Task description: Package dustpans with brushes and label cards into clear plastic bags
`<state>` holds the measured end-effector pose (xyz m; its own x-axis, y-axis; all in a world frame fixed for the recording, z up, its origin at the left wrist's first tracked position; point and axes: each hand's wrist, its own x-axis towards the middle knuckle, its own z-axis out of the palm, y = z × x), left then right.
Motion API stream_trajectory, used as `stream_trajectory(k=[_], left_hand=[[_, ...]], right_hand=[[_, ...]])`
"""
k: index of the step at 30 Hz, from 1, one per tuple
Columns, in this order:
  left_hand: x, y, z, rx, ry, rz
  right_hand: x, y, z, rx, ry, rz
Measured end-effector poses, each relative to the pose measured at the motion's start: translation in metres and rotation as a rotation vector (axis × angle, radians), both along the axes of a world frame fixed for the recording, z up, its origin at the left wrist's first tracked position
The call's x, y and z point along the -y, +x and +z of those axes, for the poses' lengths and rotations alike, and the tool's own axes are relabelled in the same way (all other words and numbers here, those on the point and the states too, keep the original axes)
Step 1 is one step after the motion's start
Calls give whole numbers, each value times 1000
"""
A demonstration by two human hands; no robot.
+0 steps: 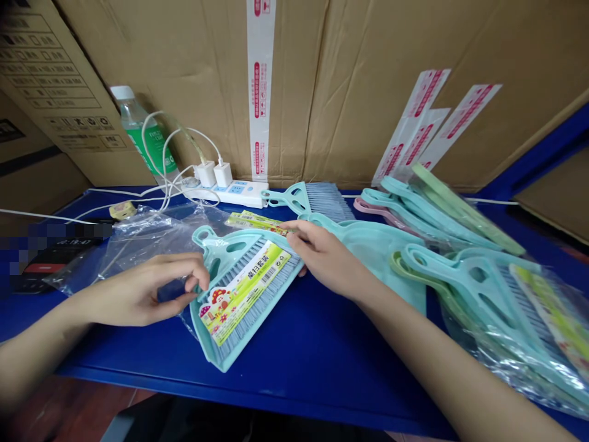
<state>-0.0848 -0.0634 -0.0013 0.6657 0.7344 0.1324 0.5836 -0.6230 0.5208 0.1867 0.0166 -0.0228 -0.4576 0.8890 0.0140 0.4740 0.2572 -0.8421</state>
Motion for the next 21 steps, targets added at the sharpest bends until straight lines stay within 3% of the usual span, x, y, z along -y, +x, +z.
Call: stream_trajectory(k=[4,7,13,21], left_hand=[[-1,-1,-1,-6,59,55],[-2,-1,-2,9,98,84],[-3,2,-5,42,109,74],[-3,3,-6,31,86,70]], right_hand=[[5,-7,-2,-467,-444,-115],[10,-16,-5,-644,-613,-121],[24,-25,-14,-784,-678,51],[31,-25,-23,-644,-710,94]])
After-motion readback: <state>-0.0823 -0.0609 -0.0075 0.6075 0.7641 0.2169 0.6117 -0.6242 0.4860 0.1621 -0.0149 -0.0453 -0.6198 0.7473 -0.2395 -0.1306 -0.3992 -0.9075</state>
